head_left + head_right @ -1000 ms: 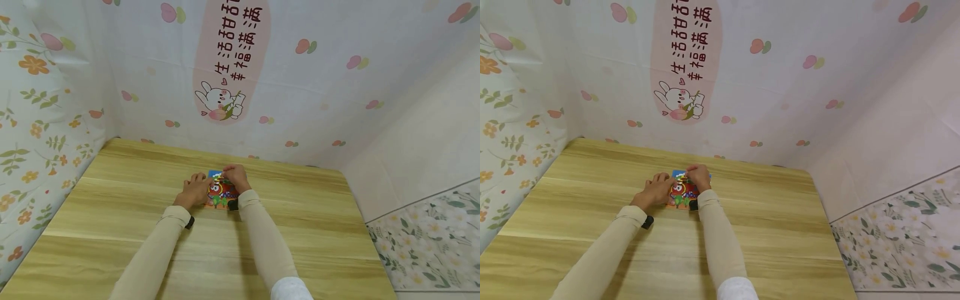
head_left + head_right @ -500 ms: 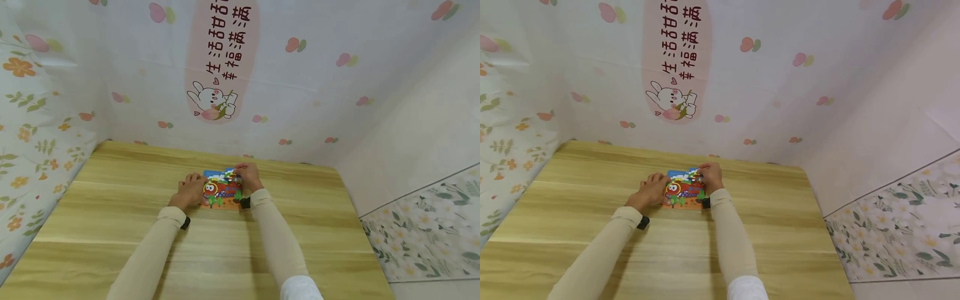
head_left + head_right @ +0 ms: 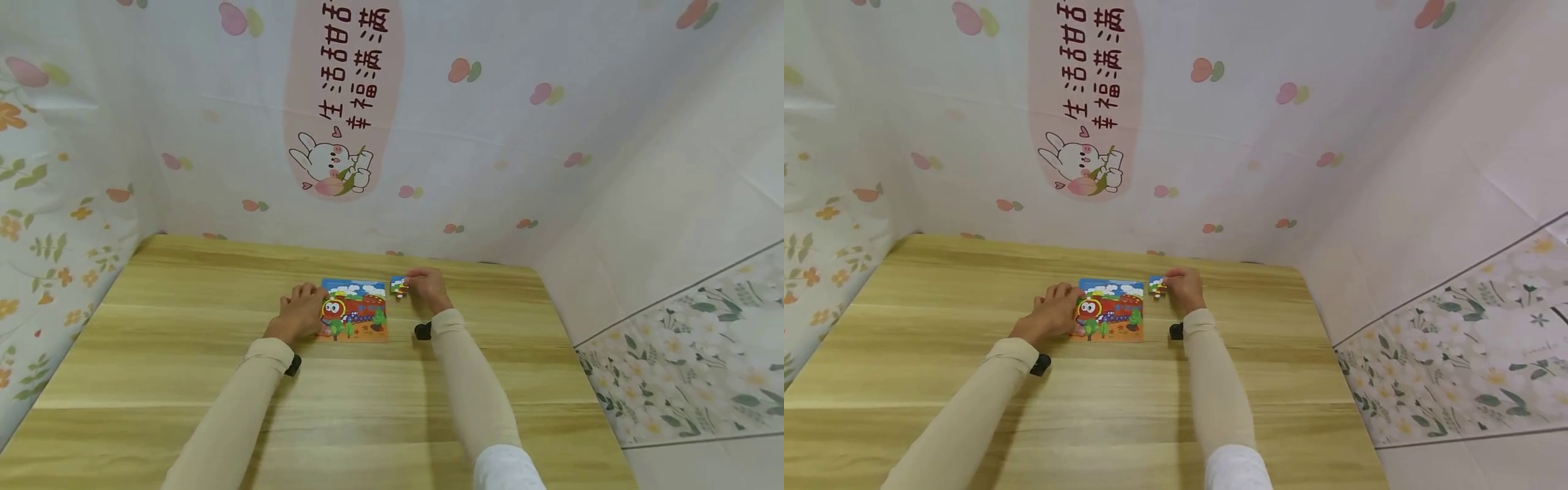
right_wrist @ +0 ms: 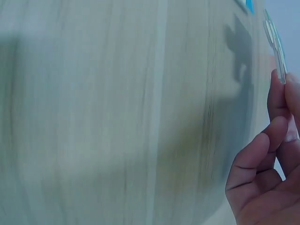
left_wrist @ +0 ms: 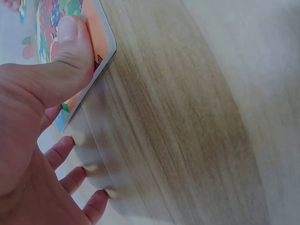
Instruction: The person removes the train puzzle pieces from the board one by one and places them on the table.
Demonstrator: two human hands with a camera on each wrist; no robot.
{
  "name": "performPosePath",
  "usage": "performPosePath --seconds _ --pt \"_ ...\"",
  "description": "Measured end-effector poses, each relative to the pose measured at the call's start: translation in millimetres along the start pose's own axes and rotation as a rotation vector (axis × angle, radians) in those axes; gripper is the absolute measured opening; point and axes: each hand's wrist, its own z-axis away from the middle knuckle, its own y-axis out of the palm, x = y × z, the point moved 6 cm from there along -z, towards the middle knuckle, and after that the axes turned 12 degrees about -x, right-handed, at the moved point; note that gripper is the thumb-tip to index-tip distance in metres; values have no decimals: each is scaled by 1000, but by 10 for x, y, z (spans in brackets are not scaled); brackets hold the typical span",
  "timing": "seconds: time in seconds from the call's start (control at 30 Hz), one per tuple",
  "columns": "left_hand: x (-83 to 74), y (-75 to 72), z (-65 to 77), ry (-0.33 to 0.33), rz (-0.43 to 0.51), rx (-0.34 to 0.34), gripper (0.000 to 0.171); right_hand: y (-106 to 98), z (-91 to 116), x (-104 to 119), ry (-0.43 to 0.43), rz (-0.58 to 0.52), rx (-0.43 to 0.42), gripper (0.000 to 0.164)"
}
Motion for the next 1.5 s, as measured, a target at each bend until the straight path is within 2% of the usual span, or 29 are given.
performPosePath --seconds 0.17,0.33,0.5,0.6,0.73,1.0,1.3,1.5 --pt "14 -27 10 -4 2 -4 70 -67 -35 -27 21 1 0 14" --pt "-29 -91 -7 27 2 -25 68 -108 -67 -35 20 56 1 15" --pt "-8 -104 -27 23 -7 -29 68 -74 -91 -27 -34 100 -21 8" --pt "23 -77 -10 9 -7 -21 67 -32 -75 -31 -92 171 -32 4" --pt "38 -48 22 10 -2 -9 66 -2 -36 -63 -133 226 -49 6" --pt "59 -54 47 7 0 -17 65 37 21 -50 -198 266 -54 6" --pt "20 32 59 29 -1 -23 65 -15 120 -87 -186 360 -50 7" --pt "-7 12 39 15 1 -32 63 -31 117 -39 -169 318 -58 8"
